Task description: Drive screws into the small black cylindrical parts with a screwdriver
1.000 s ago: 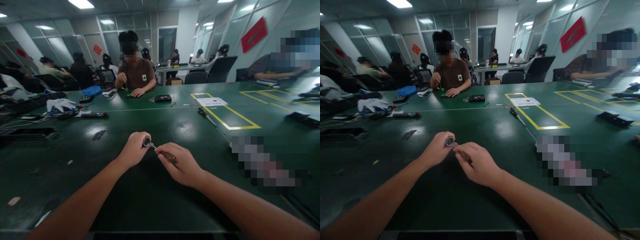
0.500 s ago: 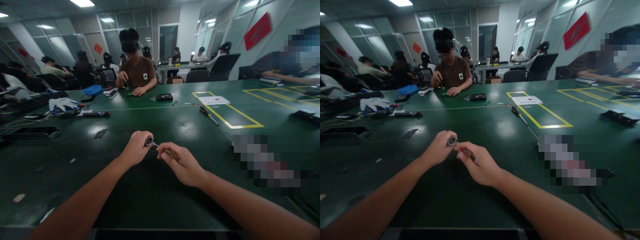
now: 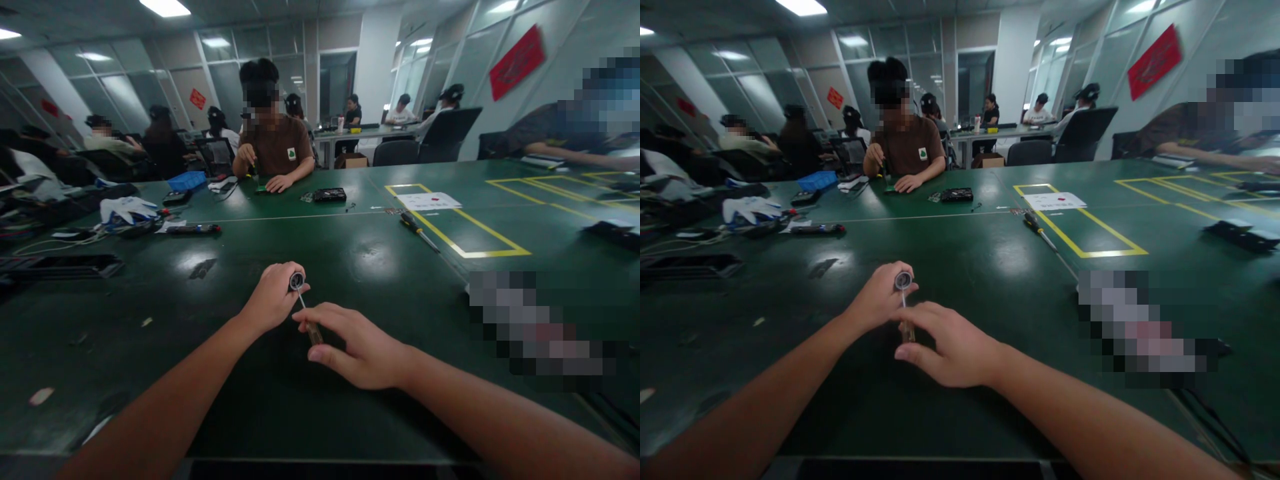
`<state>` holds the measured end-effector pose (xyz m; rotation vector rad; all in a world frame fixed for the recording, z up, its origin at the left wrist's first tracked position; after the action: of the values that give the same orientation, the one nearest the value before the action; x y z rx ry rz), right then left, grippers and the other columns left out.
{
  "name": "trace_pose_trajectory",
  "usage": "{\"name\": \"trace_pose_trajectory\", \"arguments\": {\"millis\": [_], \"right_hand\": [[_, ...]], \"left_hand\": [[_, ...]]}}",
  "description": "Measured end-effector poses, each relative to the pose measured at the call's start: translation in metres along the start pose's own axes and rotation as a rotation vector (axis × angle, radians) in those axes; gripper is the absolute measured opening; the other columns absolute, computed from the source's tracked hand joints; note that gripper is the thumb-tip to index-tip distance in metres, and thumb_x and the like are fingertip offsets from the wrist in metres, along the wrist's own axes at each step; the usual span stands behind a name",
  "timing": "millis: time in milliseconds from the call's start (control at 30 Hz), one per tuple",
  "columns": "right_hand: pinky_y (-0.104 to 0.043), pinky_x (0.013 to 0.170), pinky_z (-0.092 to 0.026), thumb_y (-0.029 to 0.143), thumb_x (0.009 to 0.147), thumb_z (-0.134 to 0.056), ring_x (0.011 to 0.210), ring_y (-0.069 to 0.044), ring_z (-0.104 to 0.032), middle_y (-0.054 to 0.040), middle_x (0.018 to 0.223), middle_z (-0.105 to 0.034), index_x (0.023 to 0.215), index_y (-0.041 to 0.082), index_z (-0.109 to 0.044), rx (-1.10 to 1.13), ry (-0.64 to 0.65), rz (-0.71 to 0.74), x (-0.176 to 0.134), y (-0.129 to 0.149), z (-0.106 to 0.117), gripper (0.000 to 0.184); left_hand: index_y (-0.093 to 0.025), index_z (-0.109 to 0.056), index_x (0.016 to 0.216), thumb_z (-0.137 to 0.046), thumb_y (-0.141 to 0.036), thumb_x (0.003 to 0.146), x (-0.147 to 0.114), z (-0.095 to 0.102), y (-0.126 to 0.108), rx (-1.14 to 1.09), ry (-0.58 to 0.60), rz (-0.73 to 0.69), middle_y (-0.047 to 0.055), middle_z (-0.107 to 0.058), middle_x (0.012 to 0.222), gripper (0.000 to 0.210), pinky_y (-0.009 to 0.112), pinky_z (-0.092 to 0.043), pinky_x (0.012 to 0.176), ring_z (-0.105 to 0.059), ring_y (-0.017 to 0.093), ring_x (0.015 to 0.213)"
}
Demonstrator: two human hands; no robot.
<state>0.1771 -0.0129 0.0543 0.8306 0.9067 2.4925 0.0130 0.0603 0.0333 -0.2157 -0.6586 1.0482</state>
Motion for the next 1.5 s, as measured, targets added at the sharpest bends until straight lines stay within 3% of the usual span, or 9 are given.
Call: {"name": "trace_pose_trajectory", "arguments": {"millis": [233,833,1033,1133,1267,1500], "right_hand": [[-0.04,0.097,-0.051,0.036,0.095,-0.068,0.11,-0.025,-0.063,-0.0145,0.117,-0.07,0.132,0.013,-0.061,-0.146,0.005,0.028,0.001,0.002,-0.006,0.044],[-0.037,0.091,-0.052,0.034,0.101,-0.058,0.1,-0.022,-0.066,-0.0103,0.111,-0.07,0.136,0.018,-0.058,-0.016,-0.046,0.054,-0.001,0.001,0.002,0.039],[-0.038,0.094,-0.052,0.034,0.099,-0.063,0.107,-0.022,-0.068,-0.0098,0.118,-0.073,0.144,0.02,-0.053,-0.014,0.048,0.004,0.0,-0.005,-0.008,0.049],[-0.037,0.094,-0.052,0.033,0.094,-0.07,0.108,-0.023,-0.068,-0.0105,0.118,-0.073,0.14,0.019,-0.057,-0.074,0.093,-0.045,0.003,-0.007,-0.015,0.05],[-0.036,0.092,-0.053,0.033,0.094,-0.071,0.105,-0.024,-0.067,-0.011,0.111,-0.073,0.132,0.017,-0.063,-0.157,0.053,-0.053,0.004,-0.005,-0.016,0.042],[-0.038,0.091,-0.053,0.037,0.096,-0.066,0.103,-0.024,-0.067,-0.0112,0.114,-0.072,0.132,0.018,-0.06,-0.09,0.04,-0.015,0.001,-0.001,-0.011,0.041]], "left_hand": [[-0.021,-0.058,0.096,-0.067,-0.023,0.091,0.001,0.004,0.002,0.063,-0.047,0.061,0.002,-0.066,0.09,0.011,0.043,-0.044,0.09,-0.061,0.024,0.09],[-0.021,-0.058,0.096,-0.065,-0.026,0.092,0.0,0.005,-0.001,0.079,-0.035,-0.029,0.002,-0.066,0.09,0.009,0.043,-0.043,0.091,-0.06,0.023,0.088],[-0.021,-0.058,0.097,-0.065,-0.025,0.092,0.0,0.004,0.0,0.072,-0.048,-0.002,0.003,-0.067,0.092,0.009,0.043,-0.045,0.092,-0.061,0.024,0.09],[-0.021,-0.058,0.097,-0.066,-0.024,0.092,-0.001,0.004,-0.002,0.09,-0.061,0.018,0.003,-0.067,0.092,0.01,0.045,-0.045,0.093,-0.061,0.024,0.09],[-0.021,-0.058,0.097,-0.066,-0.023,0.093,0.0,0.006,-0.003,0.1,-0.09,0.043,0.003,-0.067,0.093,0.009,0.048,-0.043,0.098,-0.062,0.025,0.093],[-0.022,-0.059,0.098,-0.067,-0.023,0.092,0.0,0.006,-0.001,0.109,-0.082,0.029,0.004,-0.068,0.095,0.011,0.051,-0.042,0.102,-0.062,0.025,0.095]]}}
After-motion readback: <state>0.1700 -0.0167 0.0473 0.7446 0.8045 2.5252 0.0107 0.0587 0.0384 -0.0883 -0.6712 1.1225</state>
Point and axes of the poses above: each hand's wrist, its own x-axis towards the middle knuckle, its own z-axis out of the back of the hand, y = z × x, the point moved 5 cm from there along x, towards the middle knuckle
